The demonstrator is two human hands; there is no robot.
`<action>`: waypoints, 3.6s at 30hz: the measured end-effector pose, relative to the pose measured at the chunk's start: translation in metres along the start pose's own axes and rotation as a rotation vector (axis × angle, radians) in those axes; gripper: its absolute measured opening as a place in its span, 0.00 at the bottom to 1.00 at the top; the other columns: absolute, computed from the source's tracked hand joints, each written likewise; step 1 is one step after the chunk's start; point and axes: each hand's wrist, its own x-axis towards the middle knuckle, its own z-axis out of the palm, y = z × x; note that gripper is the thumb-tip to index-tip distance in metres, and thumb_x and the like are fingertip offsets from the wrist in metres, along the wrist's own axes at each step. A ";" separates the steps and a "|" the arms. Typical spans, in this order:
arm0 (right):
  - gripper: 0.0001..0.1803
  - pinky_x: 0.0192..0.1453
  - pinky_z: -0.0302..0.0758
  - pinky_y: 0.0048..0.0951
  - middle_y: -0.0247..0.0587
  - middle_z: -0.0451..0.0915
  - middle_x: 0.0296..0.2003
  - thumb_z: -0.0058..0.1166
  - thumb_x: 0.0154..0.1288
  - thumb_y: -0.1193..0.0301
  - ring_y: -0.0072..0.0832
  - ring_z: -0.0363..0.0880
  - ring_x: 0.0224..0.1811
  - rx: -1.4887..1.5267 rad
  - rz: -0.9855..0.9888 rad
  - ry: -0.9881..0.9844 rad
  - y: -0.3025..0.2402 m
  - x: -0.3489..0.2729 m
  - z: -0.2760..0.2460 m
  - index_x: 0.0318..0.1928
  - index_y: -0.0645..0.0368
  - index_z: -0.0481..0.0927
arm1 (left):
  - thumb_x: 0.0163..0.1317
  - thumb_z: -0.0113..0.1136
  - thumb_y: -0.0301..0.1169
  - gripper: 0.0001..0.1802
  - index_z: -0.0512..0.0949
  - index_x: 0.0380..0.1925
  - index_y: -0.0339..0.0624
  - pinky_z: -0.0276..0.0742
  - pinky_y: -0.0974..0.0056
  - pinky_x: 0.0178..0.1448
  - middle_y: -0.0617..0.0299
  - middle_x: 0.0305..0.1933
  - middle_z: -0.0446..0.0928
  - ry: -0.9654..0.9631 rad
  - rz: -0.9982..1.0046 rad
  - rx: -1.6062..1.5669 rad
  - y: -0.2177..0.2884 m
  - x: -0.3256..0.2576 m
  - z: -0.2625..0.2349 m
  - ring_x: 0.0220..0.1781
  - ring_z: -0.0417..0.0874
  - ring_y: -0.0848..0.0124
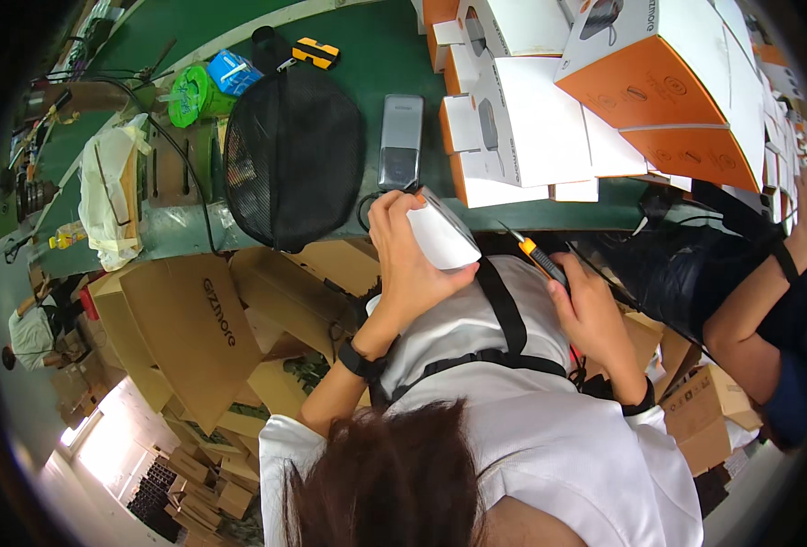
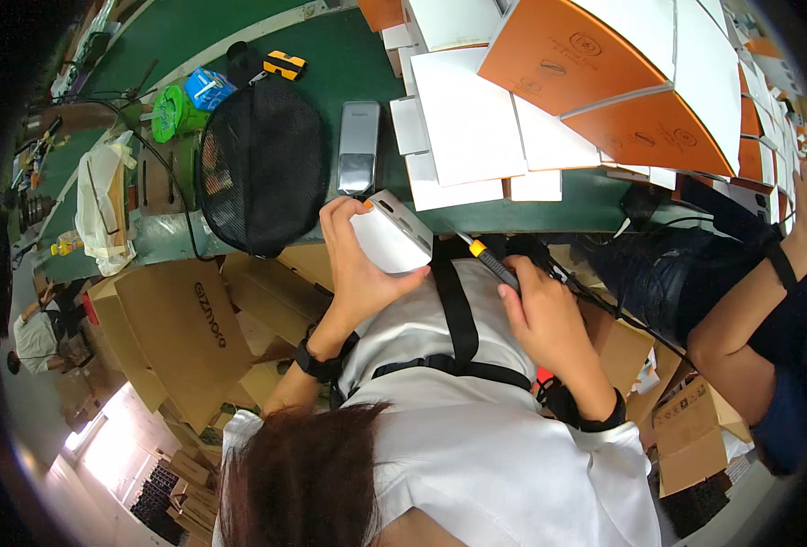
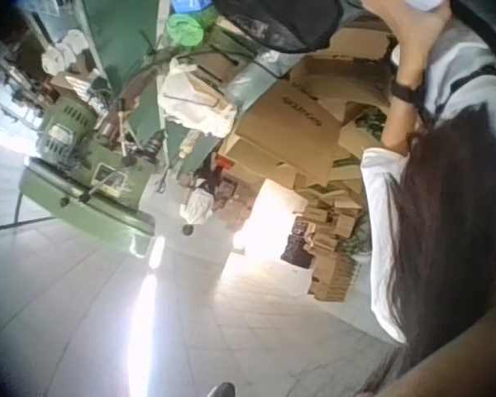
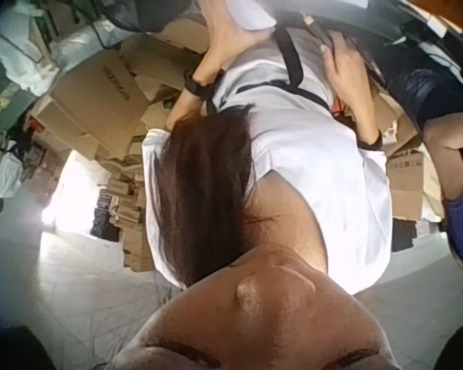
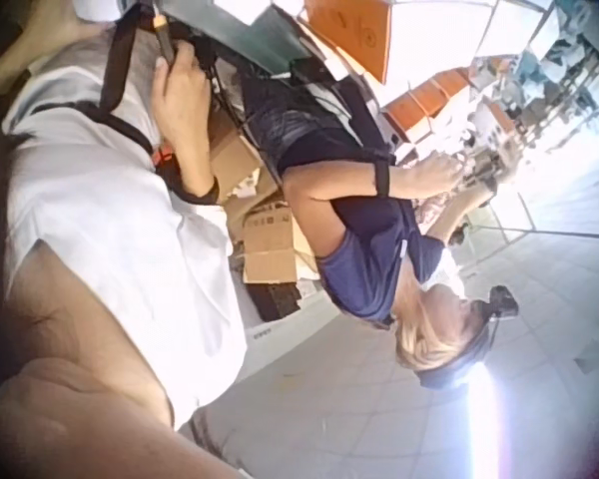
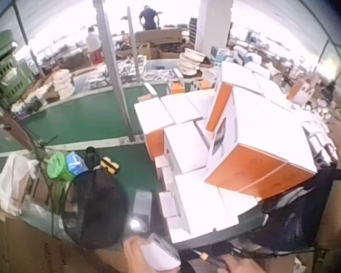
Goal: The recorder is packing small electronic devices or accessories from a production line into boxes.
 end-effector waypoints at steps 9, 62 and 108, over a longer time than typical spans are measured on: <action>0.26 0.55 0.68 0.40 0.44 0.76 0.45 0.64 0.47 0.73 0.42 0.72 0.49 -0.367 -0.266 0.159 0.106 0.055 0.028 0.50 0.60 0.75 | 0.29 0.80 0.38 0.48 0.72 0.59 0.55 0.61 0.50 0.66 0.47 0.63 0.58 -0.275 0.274 0.082 -0.002 0.009 -0.017 0.66 0.61 0.48; 0.20 0.46 0.75 0.37 0.48 0.76 0.38 0.64 0.43 0.80 0.45 0.78 0.41 -0.140 -0.560 -0.211 -0.094 0.088 0.022 0.41 0.63 0.76 | 0.55 0.65 0.19 0.10 0.72 0.24 0.37 0.63 0.75 0.31 0.64 0.30 0.72 0.849 -0.137 -0.225 -0.151 -0.031 -0.213 0.27 0.70 0.81; 0.35 0.50 0.71 0.31 0.42 0.71 0.50 0.68 0.45 0.75 0.37 0.74 0.49 0.256 -0.507 -0.292 -0.109 0.062 -0.045 0.57 0.55 0.70 | 0.32 0.68 0.56 0.67 0.46 0.70 0.37 0.66 0.61 0.63 0.48 0.56 0.70 -0.653 -0.266 -1.512 0.022 0.019 -0.101 0.60 0.74 0.60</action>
